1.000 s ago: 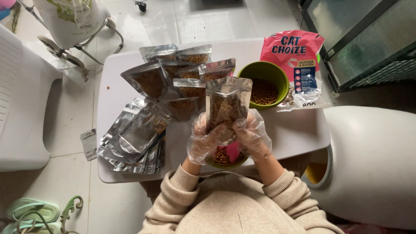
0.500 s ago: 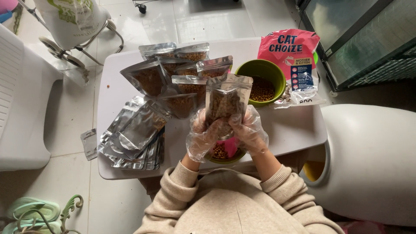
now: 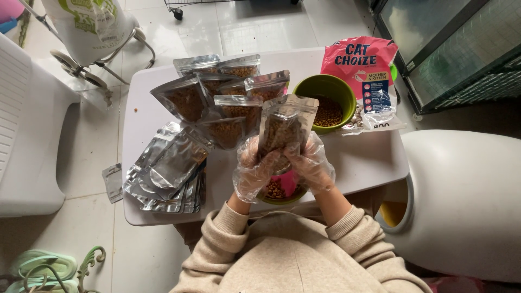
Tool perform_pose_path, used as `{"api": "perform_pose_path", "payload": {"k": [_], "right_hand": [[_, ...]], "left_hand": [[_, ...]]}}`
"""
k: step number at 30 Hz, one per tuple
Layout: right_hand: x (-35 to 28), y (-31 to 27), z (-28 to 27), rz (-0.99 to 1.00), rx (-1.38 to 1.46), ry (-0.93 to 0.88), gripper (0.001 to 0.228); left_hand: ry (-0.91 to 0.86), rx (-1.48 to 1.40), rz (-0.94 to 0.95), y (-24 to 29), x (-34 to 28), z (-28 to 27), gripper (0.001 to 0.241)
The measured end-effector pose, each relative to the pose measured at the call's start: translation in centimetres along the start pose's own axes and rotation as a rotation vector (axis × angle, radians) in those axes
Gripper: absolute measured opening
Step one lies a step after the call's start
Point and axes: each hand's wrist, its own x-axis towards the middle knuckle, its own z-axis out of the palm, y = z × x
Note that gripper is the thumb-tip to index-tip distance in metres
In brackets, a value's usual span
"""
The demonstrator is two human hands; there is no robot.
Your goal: Packaging dry cat food into small plastic bags using a scoop.
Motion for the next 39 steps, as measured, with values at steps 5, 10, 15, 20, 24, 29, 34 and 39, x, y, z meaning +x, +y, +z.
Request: {"api": "perform_pose_path", "payload": {"k": [5,10,15,20,24,29,34,39], "right_hand": [[0.4,-1.0,-0.1,0.042,0.091,-0.048,0.021],[0.6,-1.1,0.4,0.017,0.08,-0.032,0.023],[1.1,-1.3,-0.2,-0.009,0.137,-0.091,0.024],[-1.2,4.0,-1.8,0.069,0.356,-0.155,0.055],[0.0,0.6,-0.6,0.02,0.247,-0.118,0.036],[0.5,0.1,-0.3,-0.018,0.11,-0.021,0.019],[-0.3,2.1,-0.1,0.027,0.038,0.036,0.015],[-1.2,6.0,-1.1,0.074,-0.053,0.078,0.016]], "left_hand": [[-0.092,-0.327,-0.29,0.7,0.3,-0.3,0.029],[-0.159,-0.57,-0.51,1.3,0.5,-0.5,0.024],[-0.227,-0.813,-0.73,1.2,0.3,-0.3,0.021],[-0.008,0.728,0.266,0.1,-5.2,1.3,0.08],[-0.182,-0.863,-0.534,0.5,2.3,-1.8,0.021],[-0.144,-0.911,-0.558,1.8,4.6,-1.9,0.014],[-0.103,-0.813,-0.535,1.7,0.7,0.3,0.012],[0.006,-0.487,-0.429,1.0,-3.1,1.6,0.029]]}}
